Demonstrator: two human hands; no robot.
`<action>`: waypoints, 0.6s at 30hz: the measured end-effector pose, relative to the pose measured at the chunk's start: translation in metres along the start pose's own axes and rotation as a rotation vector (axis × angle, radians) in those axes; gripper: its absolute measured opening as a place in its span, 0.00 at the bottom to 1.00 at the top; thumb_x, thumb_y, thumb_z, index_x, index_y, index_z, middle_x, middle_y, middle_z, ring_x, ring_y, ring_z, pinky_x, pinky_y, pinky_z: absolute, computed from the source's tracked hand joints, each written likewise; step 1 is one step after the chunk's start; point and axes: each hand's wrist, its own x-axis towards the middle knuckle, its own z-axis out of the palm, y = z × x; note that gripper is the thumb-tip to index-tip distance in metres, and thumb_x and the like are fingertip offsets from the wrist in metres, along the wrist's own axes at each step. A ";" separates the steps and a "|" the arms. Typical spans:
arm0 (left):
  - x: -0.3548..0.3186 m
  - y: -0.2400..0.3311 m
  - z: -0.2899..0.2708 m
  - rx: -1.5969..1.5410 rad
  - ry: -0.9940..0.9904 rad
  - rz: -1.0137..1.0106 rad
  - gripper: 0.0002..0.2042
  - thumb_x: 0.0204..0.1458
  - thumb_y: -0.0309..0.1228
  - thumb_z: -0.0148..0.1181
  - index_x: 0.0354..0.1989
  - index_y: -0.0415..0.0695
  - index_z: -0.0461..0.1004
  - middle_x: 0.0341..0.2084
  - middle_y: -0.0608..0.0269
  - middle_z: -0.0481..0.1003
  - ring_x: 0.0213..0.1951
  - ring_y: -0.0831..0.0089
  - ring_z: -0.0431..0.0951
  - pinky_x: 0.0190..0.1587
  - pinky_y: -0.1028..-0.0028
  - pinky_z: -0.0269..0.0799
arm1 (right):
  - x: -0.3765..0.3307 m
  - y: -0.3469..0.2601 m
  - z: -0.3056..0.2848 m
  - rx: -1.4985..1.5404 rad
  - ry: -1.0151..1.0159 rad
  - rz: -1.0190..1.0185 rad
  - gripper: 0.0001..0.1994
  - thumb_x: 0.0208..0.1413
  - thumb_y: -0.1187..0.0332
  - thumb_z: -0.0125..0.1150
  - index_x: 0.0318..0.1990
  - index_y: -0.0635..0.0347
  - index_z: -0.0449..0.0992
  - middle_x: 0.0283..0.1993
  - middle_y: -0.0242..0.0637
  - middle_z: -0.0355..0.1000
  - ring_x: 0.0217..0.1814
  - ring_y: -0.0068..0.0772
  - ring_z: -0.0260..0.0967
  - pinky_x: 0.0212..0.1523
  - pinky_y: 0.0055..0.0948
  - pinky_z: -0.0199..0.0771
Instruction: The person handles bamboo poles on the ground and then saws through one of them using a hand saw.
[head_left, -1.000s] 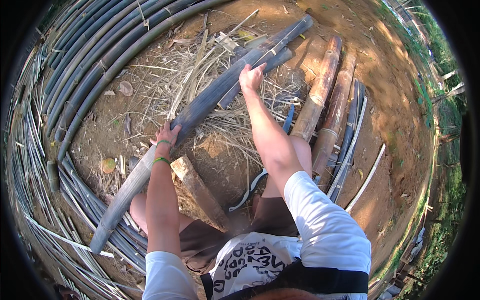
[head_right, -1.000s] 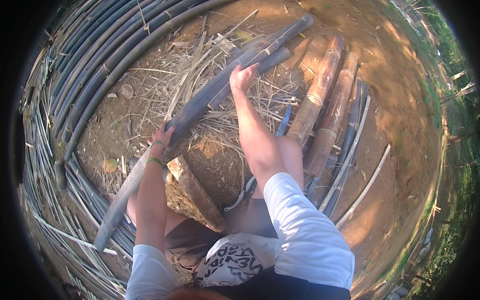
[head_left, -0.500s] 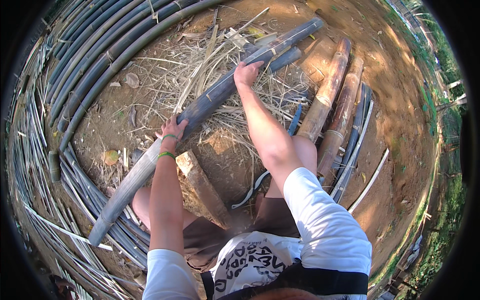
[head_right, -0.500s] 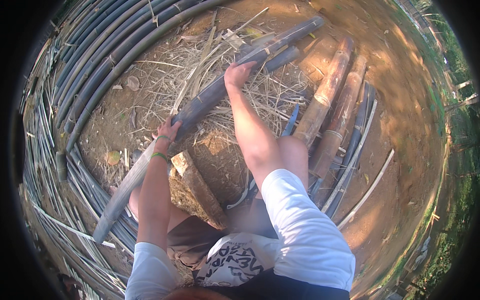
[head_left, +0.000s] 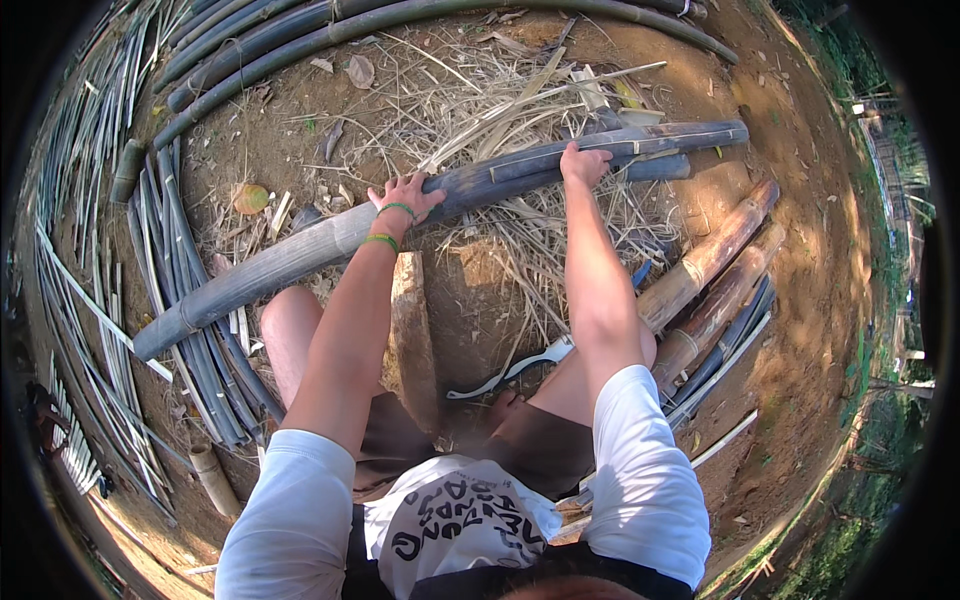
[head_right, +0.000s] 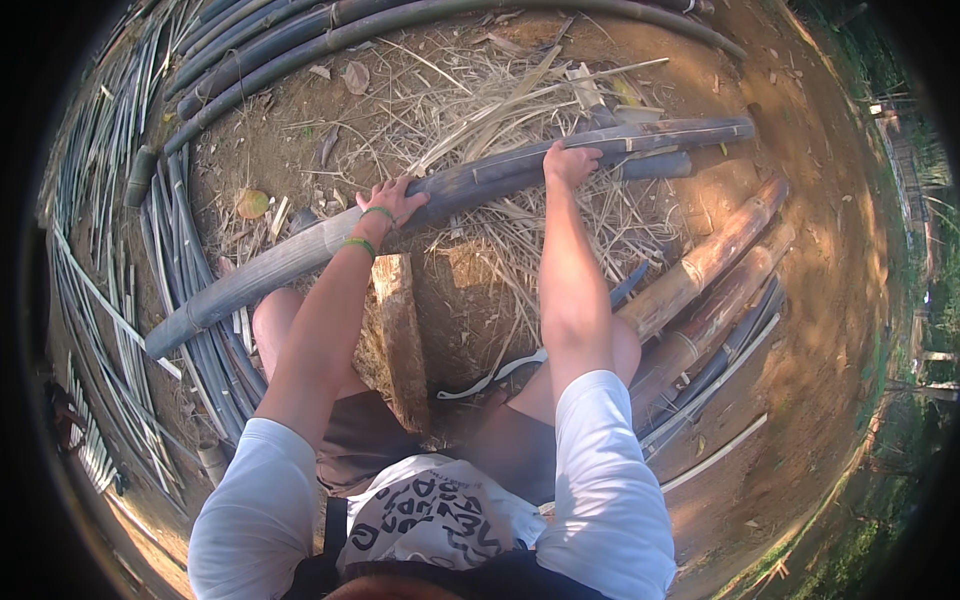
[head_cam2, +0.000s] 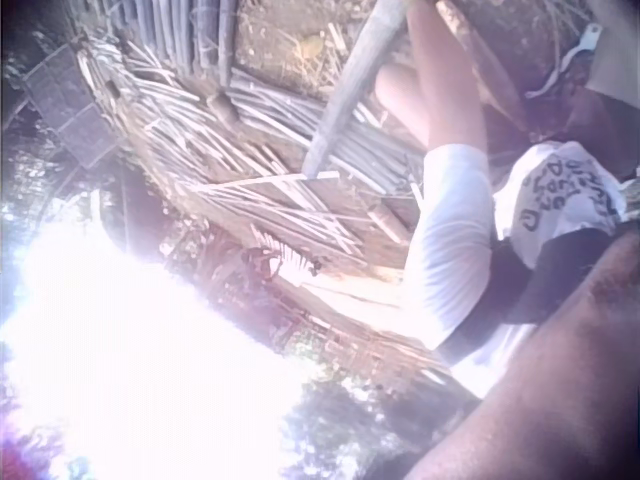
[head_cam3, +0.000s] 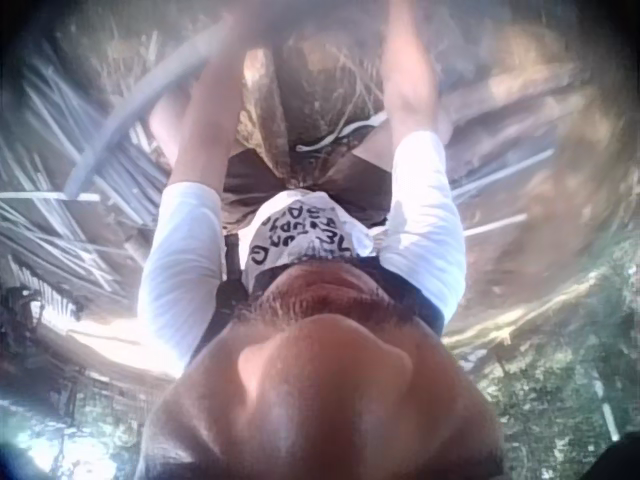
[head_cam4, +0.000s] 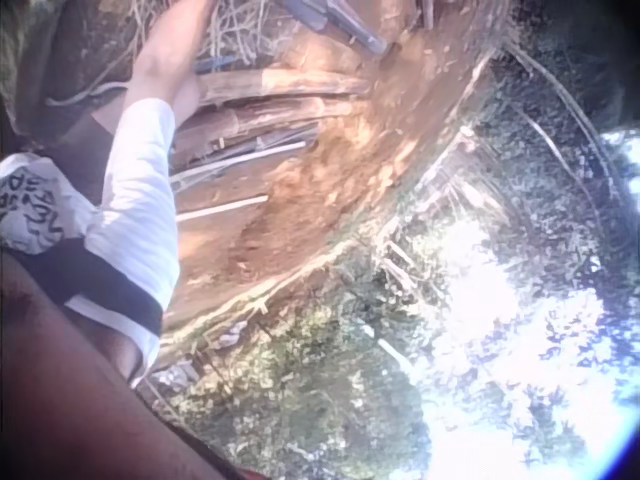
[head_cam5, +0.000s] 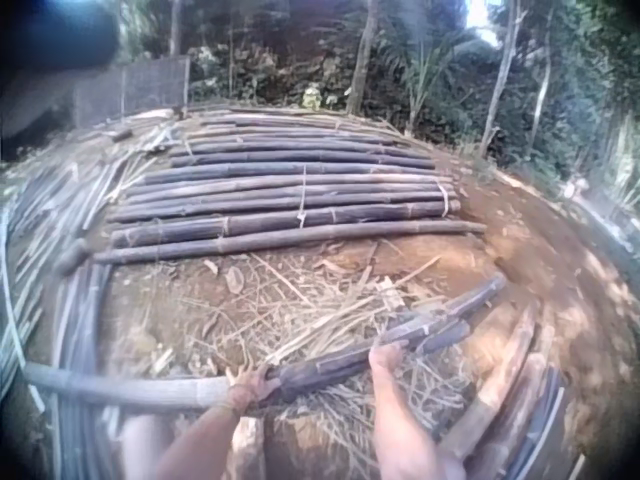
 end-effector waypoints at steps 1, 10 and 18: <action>0.001 -0.001 0.001 -0.002 0.012 -0.005 0.36 0.53 0.63 0.46 0.70 0.63 0.57 0.69 0.62 0.58 0.72 0.58 0.51 0.68 0.33 0.33 | 0.000 0.003 0.001 0.000 -0.017 -0.004 0.47 0.53 0.58 0.65 0.66 0.85 0.41 0.58 0.69 0.61 0.58 0.62 0.67 0.60 0.45 0.71; -0.001 0.000 0.003 -0.024 0.037 0.007 0.34 0.55 0.63 0.49 0.69 0.62 0.59 0.69 0.59 0.59 0.71 0.56 0.53 0.68 0.33 0.33 | 0.001 0.013 -0.002 -0.034 -0.010 -0.095 0.44 0.50 0.55 0.71 0.58 0.81 0.50 0.55 0.69 0.62 0.57 0.63 0.67 0.59 0.46 0.71; 0.001 0.002 0.002 -0.025 0.021 0.014 0.35 0.54 0.63 0.49 0.69 0.62 0.59 0.68 0.60 0.59 0.71 0.57 0.53 0.68 0.33 0.33 | 0.012 0.015 -0.008 -0.071 -0.098 -0.110 0.45 0.49 0.50 0.72 0.57 0.77 0.50 0.57 0.65 0.64 0.58 0.61 0.68 0.58 0.46 0.72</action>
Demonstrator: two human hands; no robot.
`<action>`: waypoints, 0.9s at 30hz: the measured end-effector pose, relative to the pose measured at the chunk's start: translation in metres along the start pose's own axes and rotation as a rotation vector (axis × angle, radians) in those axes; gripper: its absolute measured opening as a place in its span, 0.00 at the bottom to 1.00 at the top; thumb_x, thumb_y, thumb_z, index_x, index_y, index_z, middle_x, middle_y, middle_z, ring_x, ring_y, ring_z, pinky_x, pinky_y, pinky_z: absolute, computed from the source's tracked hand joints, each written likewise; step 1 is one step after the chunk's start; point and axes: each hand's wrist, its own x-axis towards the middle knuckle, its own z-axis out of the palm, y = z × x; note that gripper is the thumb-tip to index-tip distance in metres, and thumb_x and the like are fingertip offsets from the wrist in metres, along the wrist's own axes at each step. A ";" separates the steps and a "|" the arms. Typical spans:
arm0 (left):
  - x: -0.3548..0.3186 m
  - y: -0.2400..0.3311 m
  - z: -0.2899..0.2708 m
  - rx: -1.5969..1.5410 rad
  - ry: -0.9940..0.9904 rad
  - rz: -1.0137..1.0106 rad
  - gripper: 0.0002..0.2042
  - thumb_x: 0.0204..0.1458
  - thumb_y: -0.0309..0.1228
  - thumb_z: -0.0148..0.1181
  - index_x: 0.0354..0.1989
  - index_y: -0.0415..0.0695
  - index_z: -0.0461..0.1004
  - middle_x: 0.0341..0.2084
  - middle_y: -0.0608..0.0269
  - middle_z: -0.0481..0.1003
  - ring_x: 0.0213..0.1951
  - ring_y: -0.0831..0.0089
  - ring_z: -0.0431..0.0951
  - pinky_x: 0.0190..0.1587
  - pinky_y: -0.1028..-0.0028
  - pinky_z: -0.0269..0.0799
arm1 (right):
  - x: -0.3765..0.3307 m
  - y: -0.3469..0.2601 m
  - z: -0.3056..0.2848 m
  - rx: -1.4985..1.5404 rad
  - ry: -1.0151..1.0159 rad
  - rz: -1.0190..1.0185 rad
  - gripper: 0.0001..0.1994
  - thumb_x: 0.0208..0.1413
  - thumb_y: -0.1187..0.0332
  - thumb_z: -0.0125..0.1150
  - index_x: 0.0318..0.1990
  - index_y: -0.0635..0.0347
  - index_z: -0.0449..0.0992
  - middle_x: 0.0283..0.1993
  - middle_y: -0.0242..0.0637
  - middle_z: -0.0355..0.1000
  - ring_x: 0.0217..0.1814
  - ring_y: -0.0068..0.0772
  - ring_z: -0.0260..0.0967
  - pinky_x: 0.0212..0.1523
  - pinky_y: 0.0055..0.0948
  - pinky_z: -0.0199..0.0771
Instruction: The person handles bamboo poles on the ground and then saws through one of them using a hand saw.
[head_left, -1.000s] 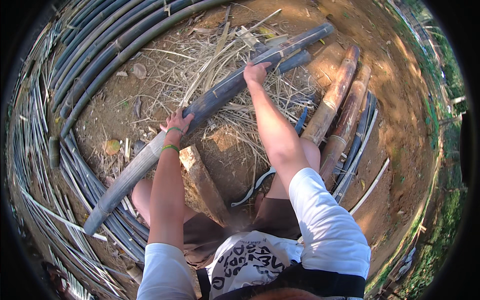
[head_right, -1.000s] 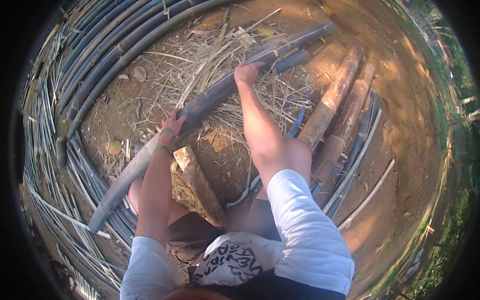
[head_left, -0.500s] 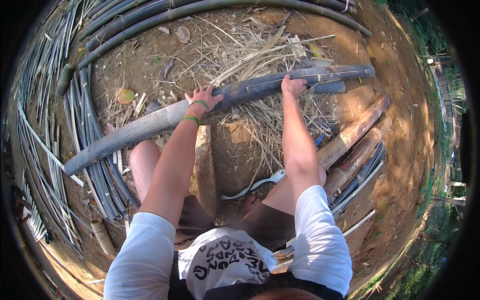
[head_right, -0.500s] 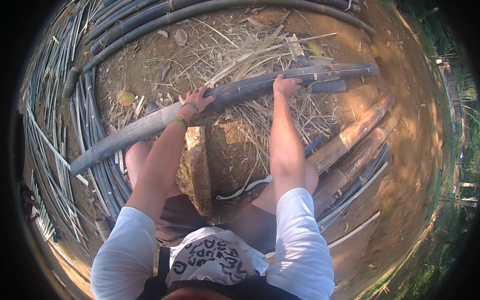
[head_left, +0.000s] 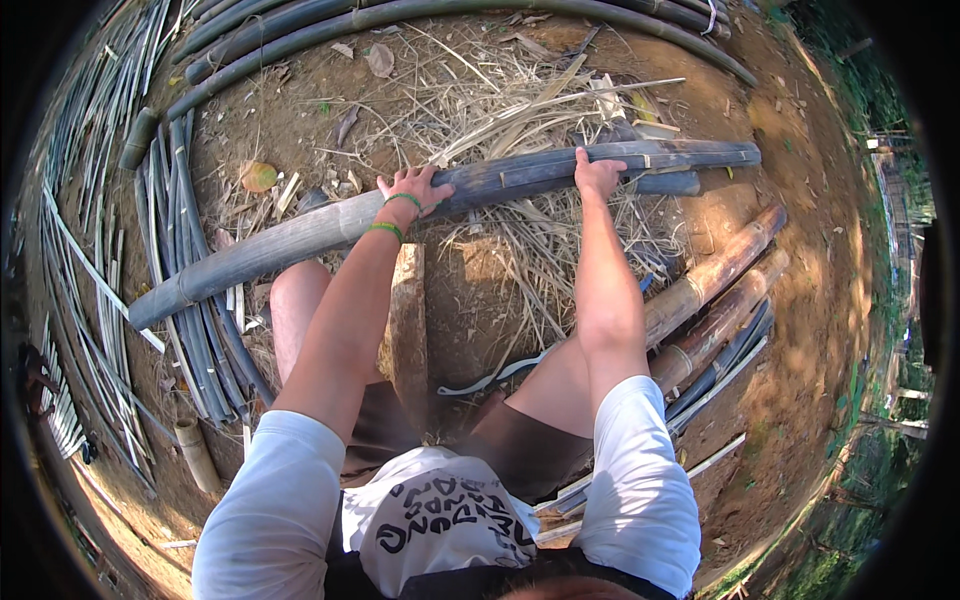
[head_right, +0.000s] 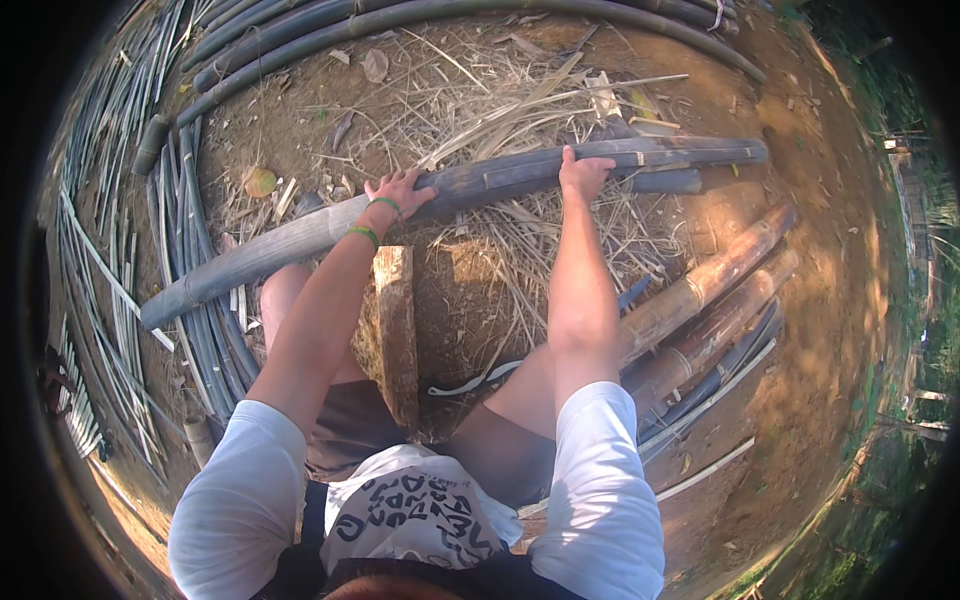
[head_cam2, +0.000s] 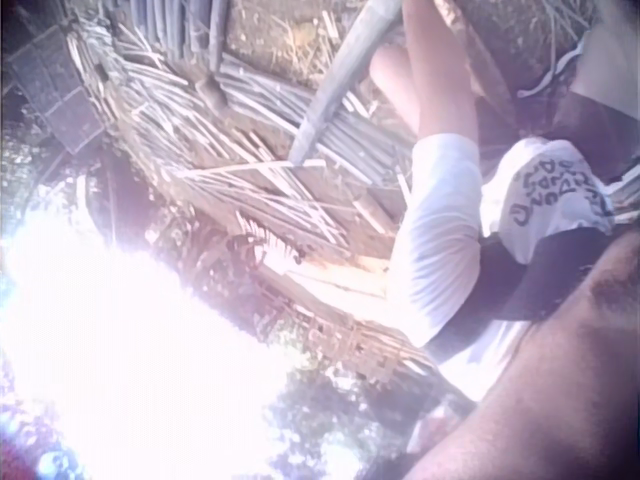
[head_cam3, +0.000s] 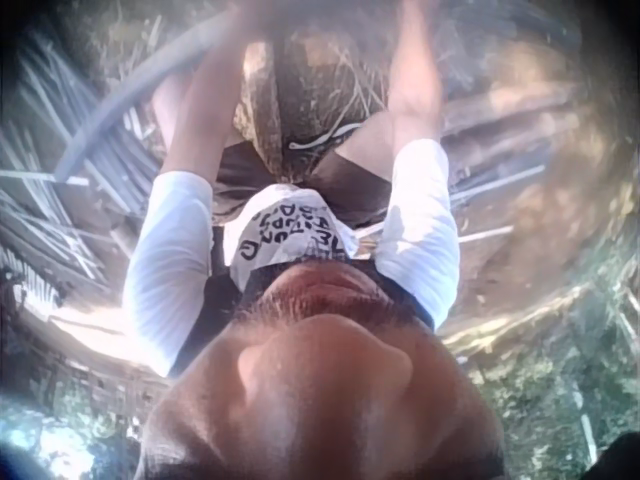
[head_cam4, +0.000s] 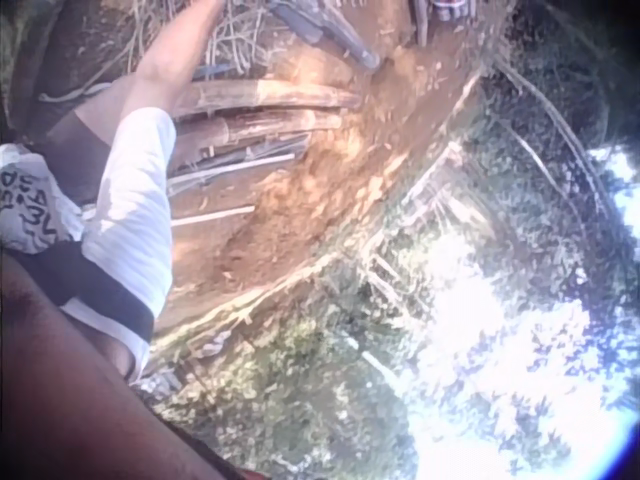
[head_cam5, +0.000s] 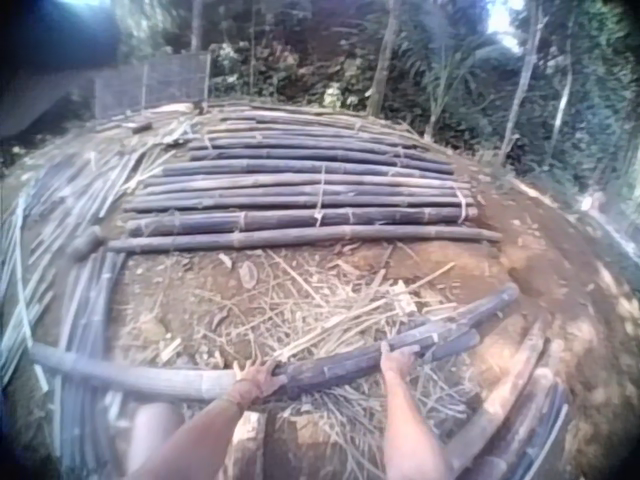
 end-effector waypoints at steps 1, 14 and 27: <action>0.000 -0.001 -0.001 0.009 -0.008 -0.004 0.35 0.54 0.63 0.49 0.69 0.62 0.59 0.68 0.60 0.59 0.71 0.57 0.53 0.68 0.33 0.33 | -0.002 -0.002 0.000 -0.002 -0.003 -0.002 0.45 0.49 0.49 0.71 0.57 0.76 0.50 0.57 0.65 0.64 0.58 0.60 0.68 0.58 0.45 0.72; -0.001 -0.003 0.006 0.033 0.062 -0.008 0.36 0.52 0.64 0.47 0.69 0.64 0.59 0.68 0.60 0.60 0.71 0.58 0.53 0.69 0.36 0.33 | -0.002 -0.007 -0.006 -0.142 -0.081 0.010 0.47 0.50 0.39 0.65 0.56 0.78 0.51 0.56 0.64 0.67 0.57 0.57 0.71 0.57 0.44 0.73; -0.004 -0.005 0.009 0.029 0.101 0.012 0.35 0.53 0.64 0.46 0.68 0.64 0.59 0.66 0.61 0.62 0.70 0.58 0.55 0.69 0.35 0.33 | -0.009 -0.012 -0.008 -0.148 -0.079 0.022 0.46 0.52 0.41 0.64 0.57 0.77 0.49 0.58 0.63 0.63 0.57 0.58 0.70 0.56 0.45 0.74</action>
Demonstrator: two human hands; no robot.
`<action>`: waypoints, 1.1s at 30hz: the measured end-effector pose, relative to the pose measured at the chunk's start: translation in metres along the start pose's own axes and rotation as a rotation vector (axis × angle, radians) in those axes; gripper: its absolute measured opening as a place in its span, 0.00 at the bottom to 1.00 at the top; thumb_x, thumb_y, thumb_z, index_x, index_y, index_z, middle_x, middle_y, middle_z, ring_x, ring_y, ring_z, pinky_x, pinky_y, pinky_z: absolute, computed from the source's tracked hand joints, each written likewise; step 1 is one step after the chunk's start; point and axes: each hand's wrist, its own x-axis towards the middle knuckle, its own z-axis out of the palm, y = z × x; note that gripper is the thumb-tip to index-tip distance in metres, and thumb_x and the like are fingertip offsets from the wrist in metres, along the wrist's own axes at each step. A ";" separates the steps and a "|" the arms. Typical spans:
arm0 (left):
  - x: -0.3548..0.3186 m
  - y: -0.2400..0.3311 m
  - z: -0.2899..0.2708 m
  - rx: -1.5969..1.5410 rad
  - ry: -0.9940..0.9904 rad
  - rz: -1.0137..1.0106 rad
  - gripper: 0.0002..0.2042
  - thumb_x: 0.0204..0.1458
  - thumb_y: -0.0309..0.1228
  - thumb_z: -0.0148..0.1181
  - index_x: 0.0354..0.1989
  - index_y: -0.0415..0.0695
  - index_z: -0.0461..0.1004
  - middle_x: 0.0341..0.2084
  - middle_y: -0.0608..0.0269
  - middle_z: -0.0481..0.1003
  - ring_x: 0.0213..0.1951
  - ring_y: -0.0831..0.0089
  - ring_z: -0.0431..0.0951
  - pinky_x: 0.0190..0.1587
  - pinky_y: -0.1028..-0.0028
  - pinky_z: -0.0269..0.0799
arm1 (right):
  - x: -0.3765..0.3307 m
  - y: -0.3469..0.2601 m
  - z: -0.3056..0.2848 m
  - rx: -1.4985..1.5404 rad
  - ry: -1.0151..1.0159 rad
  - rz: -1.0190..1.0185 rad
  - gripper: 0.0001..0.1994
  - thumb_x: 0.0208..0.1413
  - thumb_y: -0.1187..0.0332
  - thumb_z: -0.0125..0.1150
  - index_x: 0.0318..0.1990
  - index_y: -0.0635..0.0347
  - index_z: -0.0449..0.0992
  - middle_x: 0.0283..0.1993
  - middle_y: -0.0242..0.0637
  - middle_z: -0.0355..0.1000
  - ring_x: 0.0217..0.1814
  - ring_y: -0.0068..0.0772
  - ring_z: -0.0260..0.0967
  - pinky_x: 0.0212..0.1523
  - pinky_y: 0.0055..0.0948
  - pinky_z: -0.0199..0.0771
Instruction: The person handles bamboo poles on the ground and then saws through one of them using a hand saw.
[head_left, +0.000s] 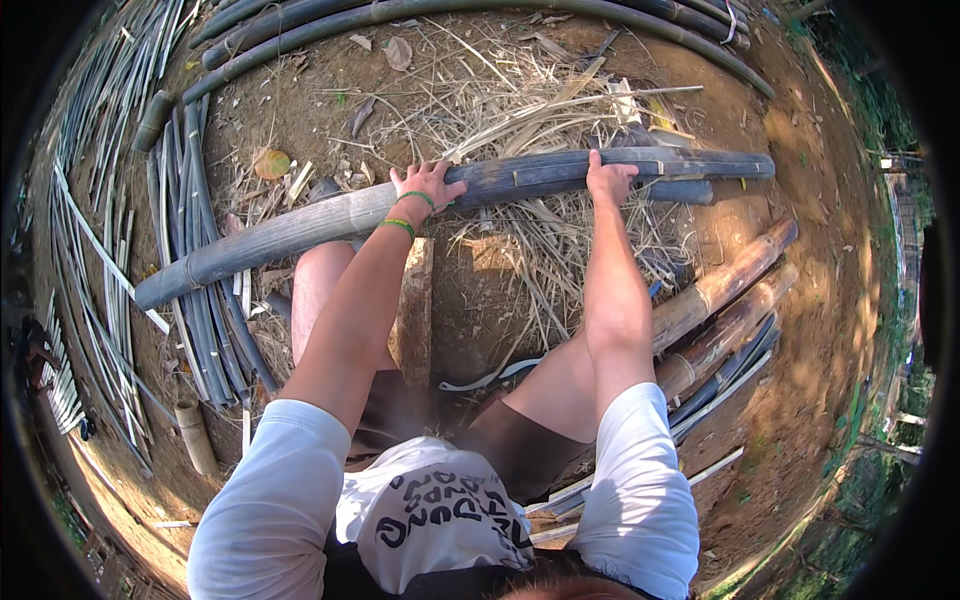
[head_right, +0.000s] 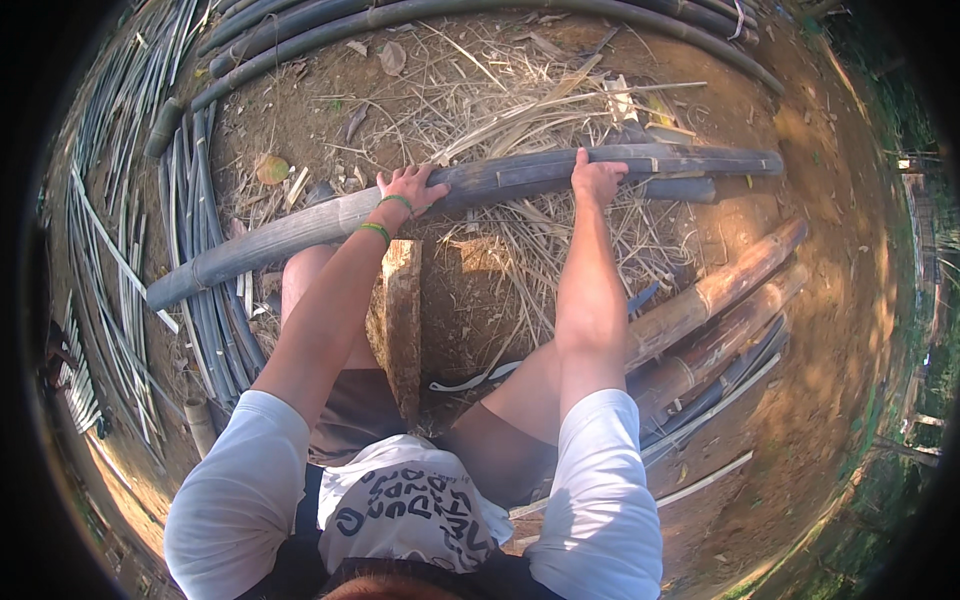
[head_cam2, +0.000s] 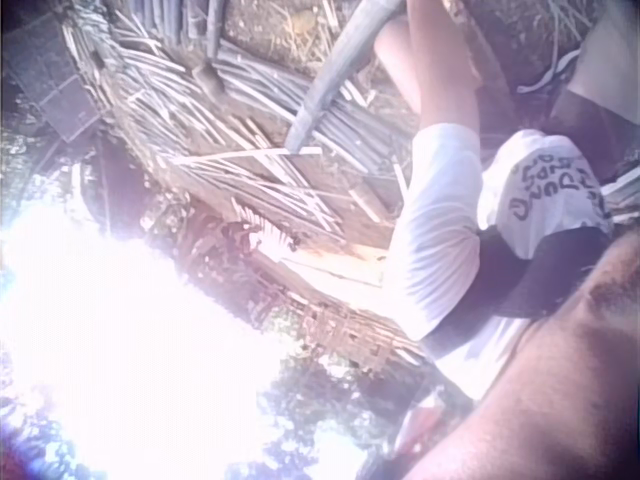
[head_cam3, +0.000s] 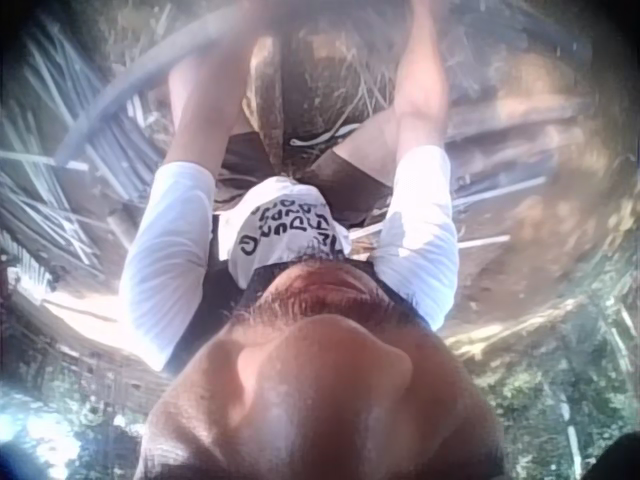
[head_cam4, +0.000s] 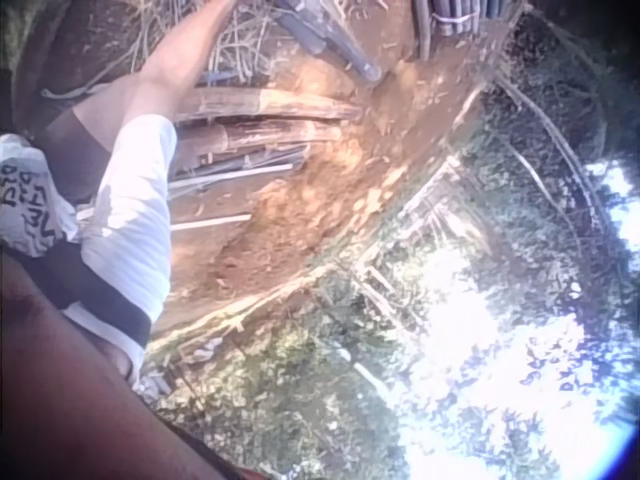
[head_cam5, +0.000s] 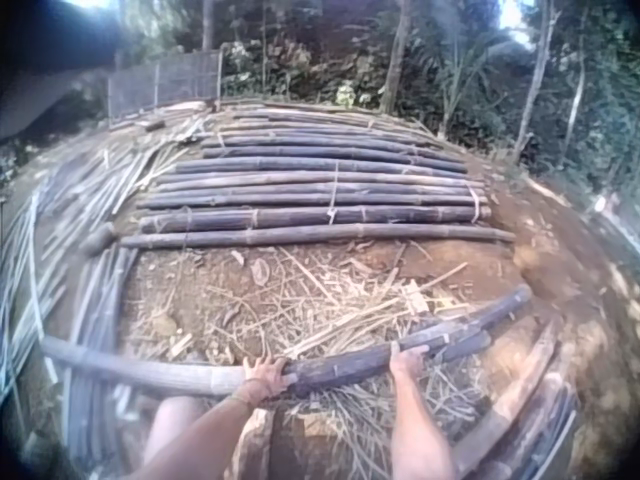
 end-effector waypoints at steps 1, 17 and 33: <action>0.000 0.000 0.000 0.000 -0.003 -0.002 0.35 0.53 0.64 0.46 0.68 0.64 0.59 0.66 0.61 0.62 0.70 0.58 0.55 0.69 0.35 0.33 | -0.001 0.000 0.000 -0.001 -0.002 0.003 0.46 0.52 0.41 0.64 0.57 0.77 0.49 0.58 0.63 0.63 0.57 0.58 0.70 0.56 0.45 0.74; 0.013 0.001 -0.019 -0.092 -0.230 -0.037 0.41 0.49 0.67 0.50 0.71 0.63 0.56 0.71 0.62 0.55 0.72 0.53 0.50 0.69 0.34 0.34 | 0.008 0.007 0.007 0.012 0.021 -0.038 0.48 0.52 0.41 0.63 0.59 0.78 0.47 0.59 0.64 0.62 0.58 0.59 0.69 0.56 0.47 0.74; 0.011 0.004 -0.020 -0.070 -0.224 -0.074 0.38 0.51 0.66 0.47 0.71 0.66 0.56 0.70 0.63 0.56 0.72 0.54 0.51 0.69 0.35 0.37 | 0.001 0.002 0.001 0.015 -0.028 0.001 0.52 0.53 0.41 0.62 0.64 0.81 0.43 0.62 0.61 0.60 0.59 0.57 0.69 0.56 0.45 0.73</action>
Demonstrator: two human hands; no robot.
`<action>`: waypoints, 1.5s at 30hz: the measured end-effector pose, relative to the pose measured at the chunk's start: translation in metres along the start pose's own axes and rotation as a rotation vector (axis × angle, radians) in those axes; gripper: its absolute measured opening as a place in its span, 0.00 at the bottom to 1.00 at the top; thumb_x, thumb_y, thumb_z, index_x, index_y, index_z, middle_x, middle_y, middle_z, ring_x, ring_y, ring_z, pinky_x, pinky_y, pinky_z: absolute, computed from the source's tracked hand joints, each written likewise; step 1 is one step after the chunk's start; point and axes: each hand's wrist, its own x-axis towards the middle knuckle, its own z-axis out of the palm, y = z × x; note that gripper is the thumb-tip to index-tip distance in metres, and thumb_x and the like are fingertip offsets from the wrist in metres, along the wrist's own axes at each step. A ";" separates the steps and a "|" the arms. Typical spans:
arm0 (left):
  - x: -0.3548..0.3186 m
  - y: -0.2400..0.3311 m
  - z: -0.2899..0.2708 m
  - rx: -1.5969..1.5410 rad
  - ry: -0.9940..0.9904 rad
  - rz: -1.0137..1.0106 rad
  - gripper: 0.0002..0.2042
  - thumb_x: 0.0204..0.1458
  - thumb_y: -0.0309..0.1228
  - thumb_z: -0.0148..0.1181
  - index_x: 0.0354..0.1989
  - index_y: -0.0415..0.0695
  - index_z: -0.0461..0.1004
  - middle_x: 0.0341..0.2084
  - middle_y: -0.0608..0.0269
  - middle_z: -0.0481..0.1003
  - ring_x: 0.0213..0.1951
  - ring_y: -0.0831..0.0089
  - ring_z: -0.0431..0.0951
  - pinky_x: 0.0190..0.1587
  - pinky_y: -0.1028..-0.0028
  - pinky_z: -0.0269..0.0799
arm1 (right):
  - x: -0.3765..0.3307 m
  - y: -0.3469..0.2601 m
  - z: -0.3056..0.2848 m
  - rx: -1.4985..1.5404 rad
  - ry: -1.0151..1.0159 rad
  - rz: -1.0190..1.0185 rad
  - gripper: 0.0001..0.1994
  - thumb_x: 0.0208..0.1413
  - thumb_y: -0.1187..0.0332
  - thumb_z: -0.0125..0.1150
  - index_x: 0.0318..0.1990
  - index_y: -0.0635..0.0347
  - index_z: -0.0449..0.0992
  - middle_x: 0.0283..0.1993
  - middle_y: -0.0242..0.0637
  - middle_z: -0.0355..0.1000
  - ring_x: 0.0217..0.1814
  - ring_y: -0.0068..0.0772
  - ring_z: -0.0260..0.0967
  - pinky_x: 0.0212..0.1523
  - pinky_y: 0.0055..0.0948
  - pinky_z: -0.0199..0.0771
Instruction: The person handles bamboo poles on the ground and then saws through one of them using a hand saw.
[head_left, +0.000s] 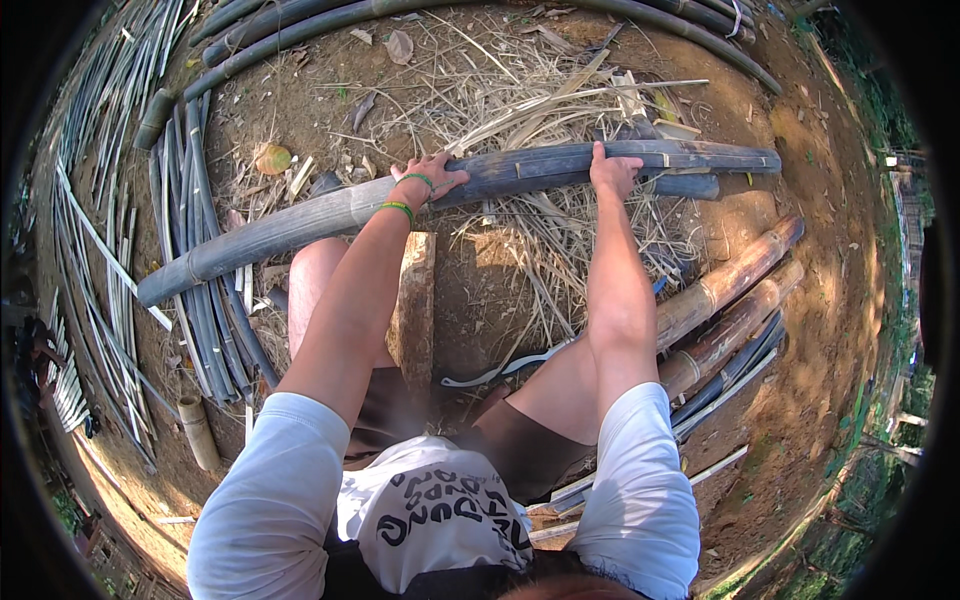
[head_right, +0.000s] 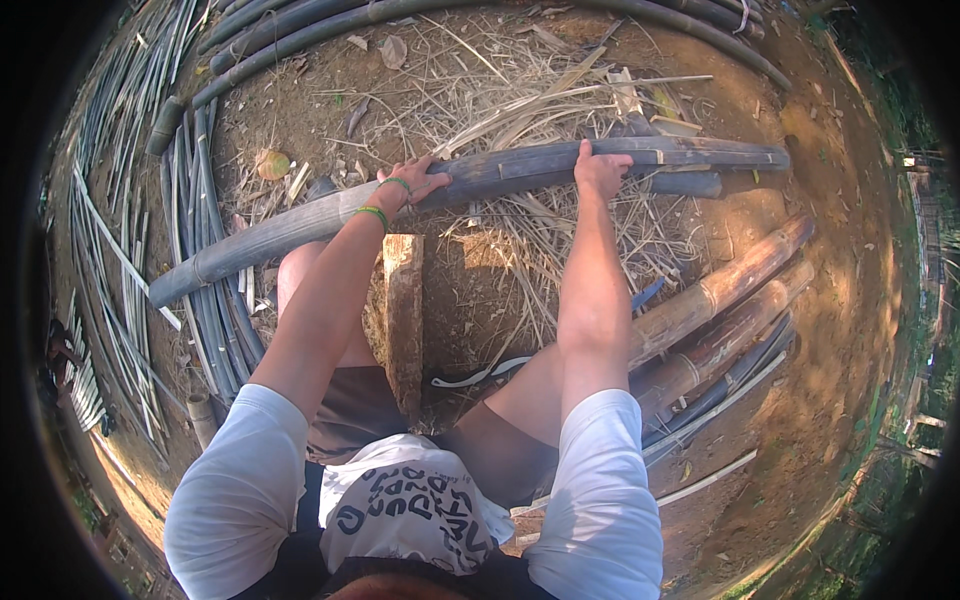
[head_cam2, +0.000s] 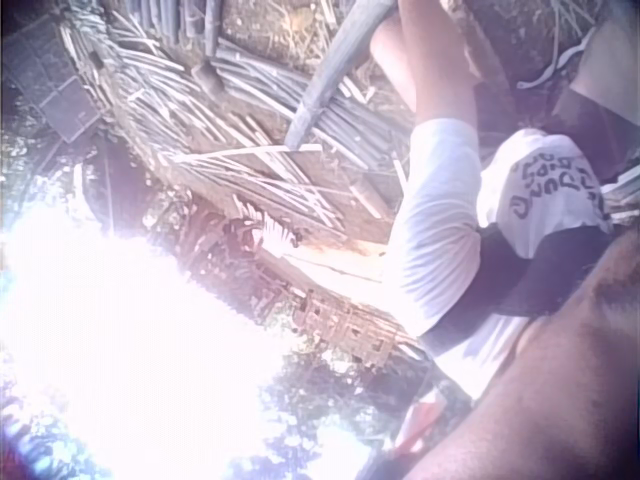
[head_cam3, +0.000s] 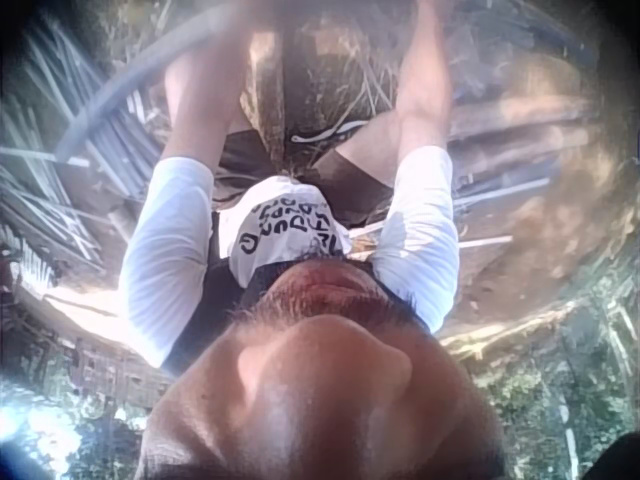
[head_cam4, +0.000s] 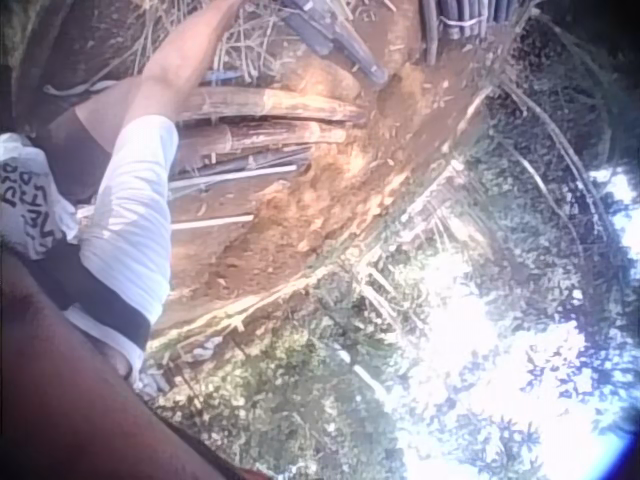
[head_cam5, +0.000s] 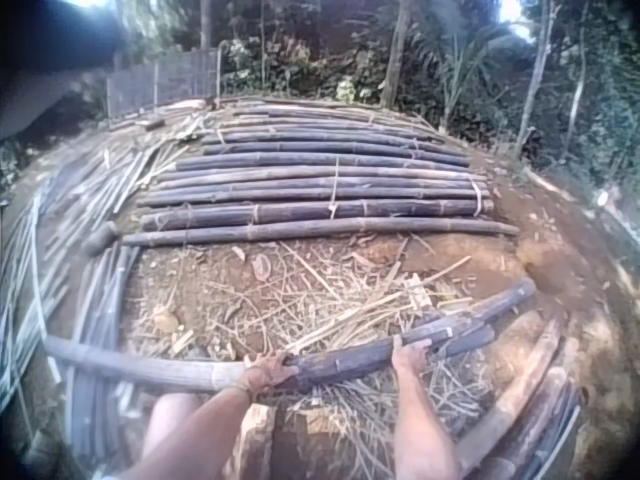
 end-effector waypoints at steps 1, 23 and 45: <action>0.000 0.000 0.000 0.002 -0.001 -0.003 0.38 0.51 0.67 0.46 0.71 0.66 0.56 0.71 0.63 0.56 0.72 0.54 0.51 0.69 0.35 0.37 | 0.001 0.001 0.001 0.001 -0.008 0.001 0.52 0.53 0.41 0.62 0.64 0.82 0.42 0.62 0.61 0.59 0.59 0.57 0.69 0.56 0.45 0.73; -0.015 0.021 0.001 0.039 0.143 -0.139 0.54 0.34 0.82 0.47 0.66 0.54 0.65 0.67 0.53 0.60 0.71 0.52 0.54 0.67 0.31 0.24 | 0.002 0.000 0.003 -0.040 0.010 -0.020 0.52 0.55 0.39 0.59 0.64 0.80 0.41 0.62 0.61 0.58 0.58 0.58 0.70 0.54 0.45 0.75; -0.010 0.021 -0.012 -0.009 -0.048 -0.174 0.56 0.33 0.80 0.50 0.69 0.54 0.61 0.70 0.55 0.57 0.72 0.51 0.50 0.68 0.31 0.26 | 0.003 -0.001 0.006 -0.031 0.019 -0.023 0.51 0.54 0.39 0.59 0.63 0.79 0.42 0.61 0.62 0.59 0.57 0.58 0.69 0.54 0.46 0.75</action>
